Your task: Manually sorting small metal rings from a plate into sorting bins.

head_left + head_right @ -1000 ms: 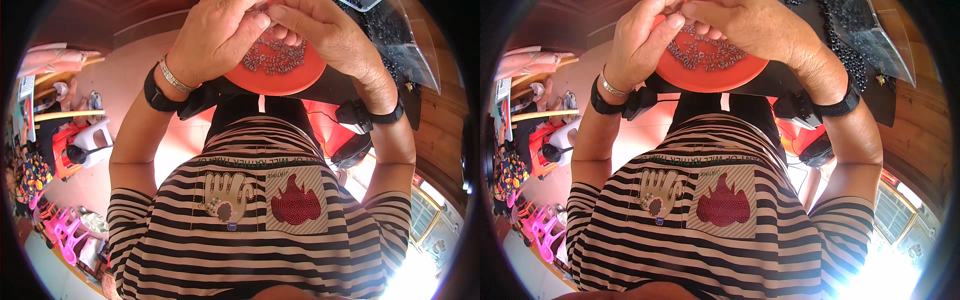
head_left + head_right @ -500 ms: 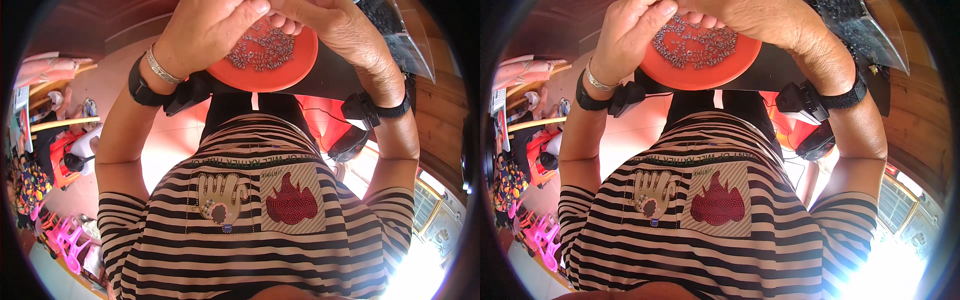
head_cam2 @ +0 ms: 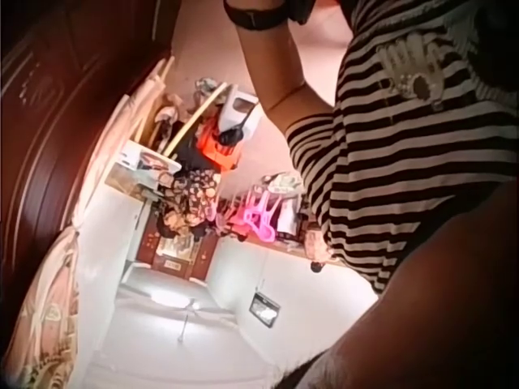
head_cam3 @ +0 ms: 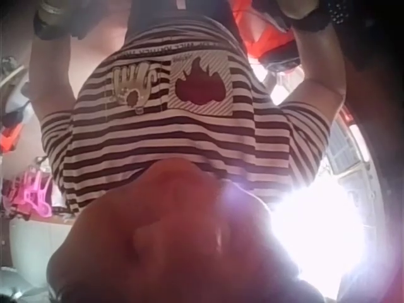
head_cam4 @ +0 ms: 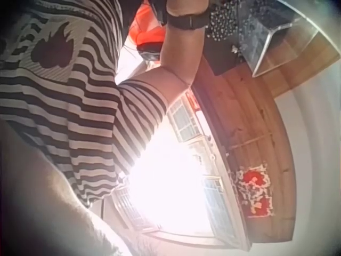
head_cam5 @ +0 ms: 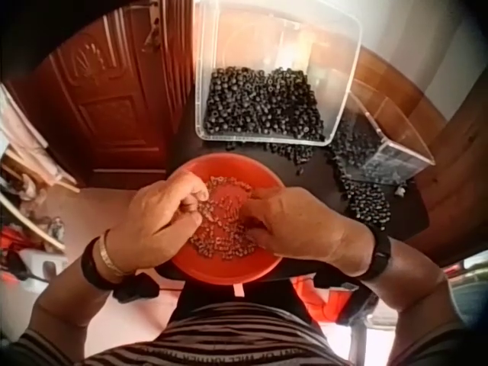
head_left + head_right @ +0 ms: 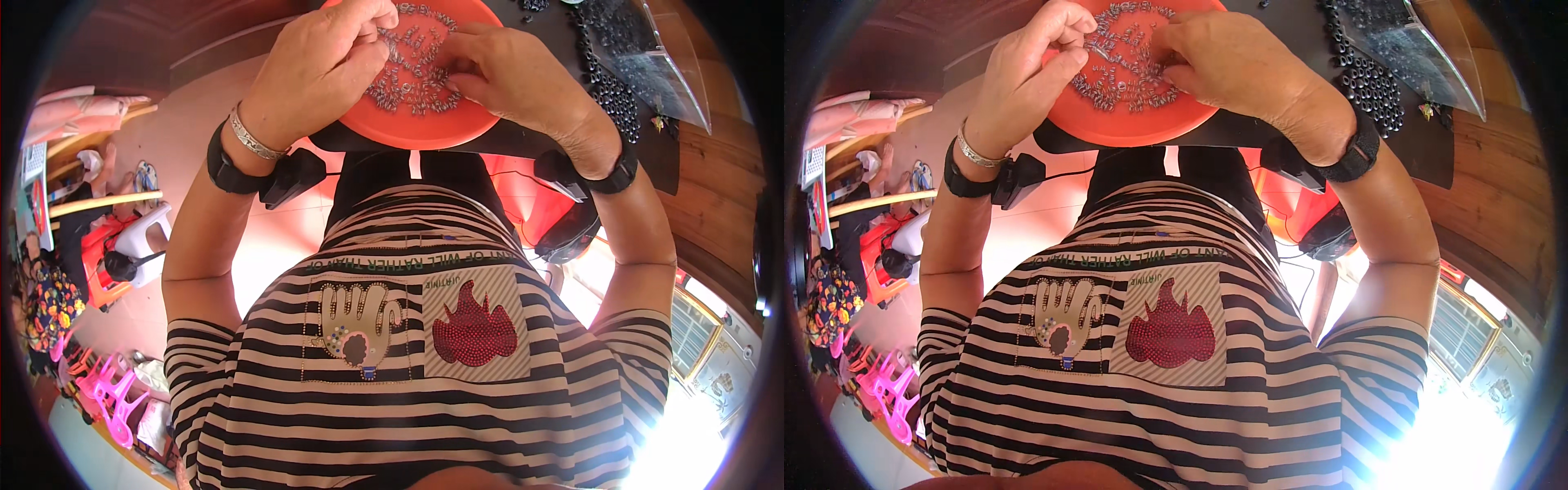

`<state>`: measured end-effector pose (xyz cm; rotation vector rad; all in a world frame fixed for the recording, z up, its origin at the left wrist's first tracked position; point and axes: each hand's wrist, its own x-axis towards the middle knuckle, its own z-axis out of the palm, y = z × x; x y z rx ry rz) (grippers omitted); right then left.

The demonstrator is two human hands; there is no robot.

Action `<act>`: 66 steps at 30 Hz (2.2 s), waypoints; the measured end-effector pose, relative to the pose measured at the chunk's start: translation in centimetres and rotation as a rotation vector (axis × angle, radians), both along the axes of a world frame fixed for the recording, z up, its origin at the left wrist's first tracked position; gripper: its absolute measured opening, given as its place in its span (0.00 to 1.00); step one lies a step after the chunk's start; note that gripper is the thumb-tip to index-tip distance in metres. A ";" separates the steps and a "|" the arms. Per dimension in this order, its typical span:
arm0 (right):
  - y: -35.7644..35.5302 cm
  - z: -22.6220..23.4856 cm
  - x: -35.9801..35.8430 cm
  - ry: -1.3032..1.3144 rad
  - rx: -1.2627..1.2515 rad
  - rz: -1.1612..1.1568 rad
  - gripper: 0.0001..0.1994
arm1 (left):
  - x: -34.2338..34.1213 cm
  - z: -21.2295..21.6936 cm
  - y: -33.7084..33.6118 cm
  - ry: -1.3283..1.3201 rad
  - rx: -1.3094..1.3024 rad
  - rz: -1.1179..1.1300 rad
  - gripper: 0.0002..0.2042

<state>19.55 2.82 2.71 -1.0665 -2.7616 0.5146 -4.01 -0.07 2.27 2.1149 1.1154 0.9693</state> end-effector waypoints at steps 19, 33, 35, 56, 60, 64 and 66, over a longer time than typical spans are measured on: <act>-0.2 0.2 0.0 0.080 -0.091 -0.024 0.08 | -0.9 -3.2 -0.4 -0.010 -0.024 -0.053 0.05; 0.8 1.3 1.5 0.003 -0.039 0.019 0.11 | -0.3 -3.5 -0.8 -0.141 0.055 -0.034 0.03; 0.5 0.6 1.2 -0.048 0.046 0.107 0.12 | -0.2 -3.6 -0.8 -0.135 0.060 -0.035 0.03; 0.4 -0.4 1.7 0.052 0.129 0.008 0.10 | -0.6 -3.3 -1.9 -0.122 0.109 -0.110 0.04; 0.2 0.6 2.7 0.250 0.204 -0.181 0.09 | -1.4 -4.2 -3.7 -0.124 0.186 -0.080 0.07; -2.7 2.2 4.3 0.327 0.139 -0.353 0.07 | -1.7 -4.9 -5.6 0.046 0.291 -0.085 0.09; -4.5 1.9 5.0 0.330 0.157 -0.413 0.07 | -1.4 -5.2 -5.7 0.056 0.320 -0.066 0.09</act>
